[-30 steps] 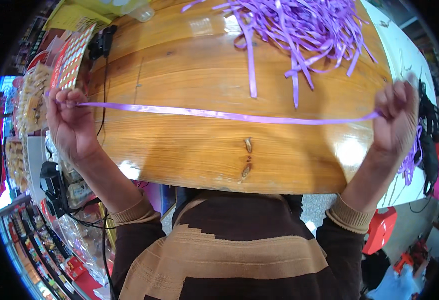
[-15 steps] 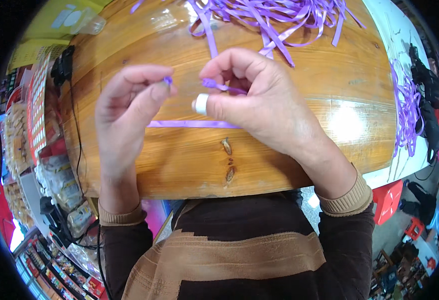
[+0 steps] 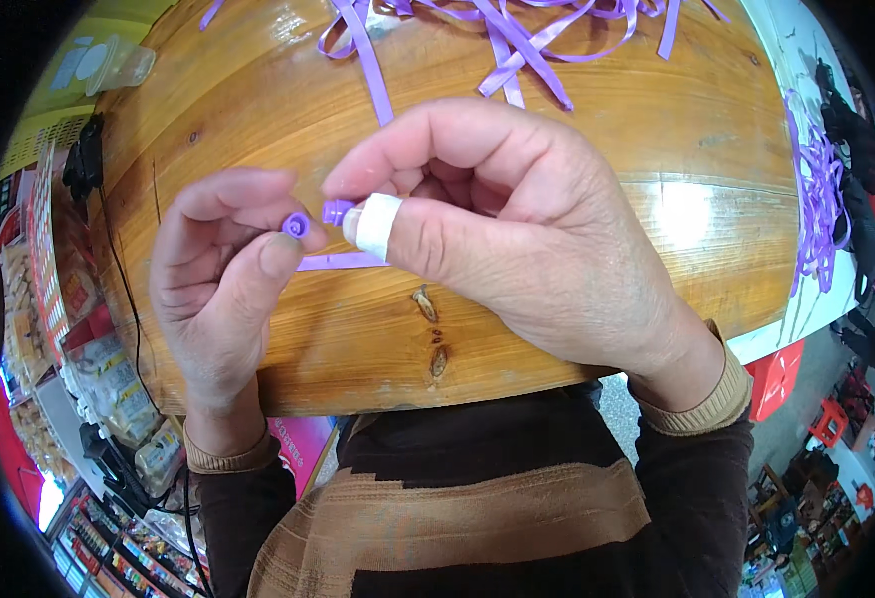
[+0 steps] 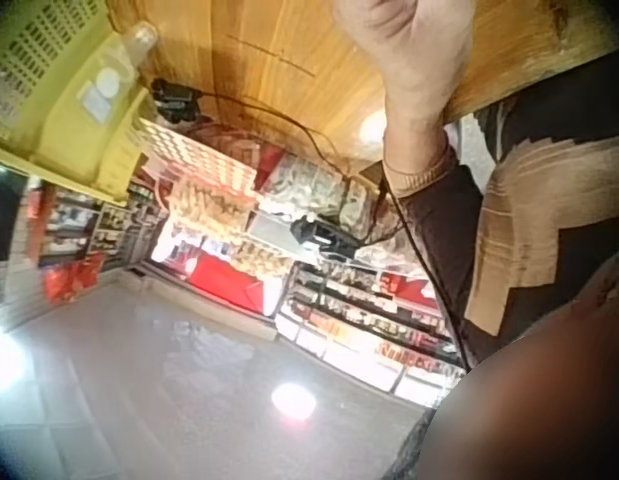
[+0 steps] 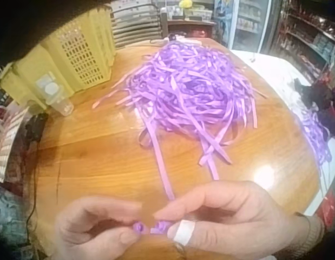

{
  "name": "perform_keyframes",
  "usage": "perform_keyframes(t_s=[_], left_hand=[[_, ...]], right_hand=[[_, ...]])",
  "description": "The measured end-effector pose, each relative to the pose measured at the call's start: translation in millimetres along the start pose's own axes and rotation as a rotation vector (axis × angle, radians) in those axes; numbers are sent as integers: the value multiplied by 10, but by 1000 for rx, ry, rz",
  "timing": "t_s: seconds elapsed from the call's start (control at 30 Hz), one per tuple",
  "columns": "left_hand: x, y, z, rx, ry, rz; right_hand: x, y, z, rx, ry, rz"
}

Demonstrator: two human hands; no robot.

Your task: Tying decorative knots in long purple ribbons at a workbench.

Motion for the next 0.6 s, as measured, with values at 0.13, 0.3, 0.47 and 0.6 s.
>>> perform_keyframes(t_s=[0.13, 0.3, 0.47, 0.6], left_hand=[[12, 31, -6, -8, 33, -29], [14, 42, -14, -6, 59, 4], [52, 25, -26, -3, 103, 73], [77, 24, -33, -12, 116, 1]], right_hand=[[0, 7, -19, 9, 1, -14], [32, -1, -13, -2, 33, 7], [39, -17, -13, 16, 48, -33], [50, -25, -14, 38, 49, -99]])
Point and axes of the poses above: each hand's wrist, its own z-axis towards the middle knuckle, its own x-axis out of the palm, y = z × x, the point moved 7 cm from there along z, towards the middle knuckle, and after that the axes turned 4 degrees about x, right-handed, at the moved point
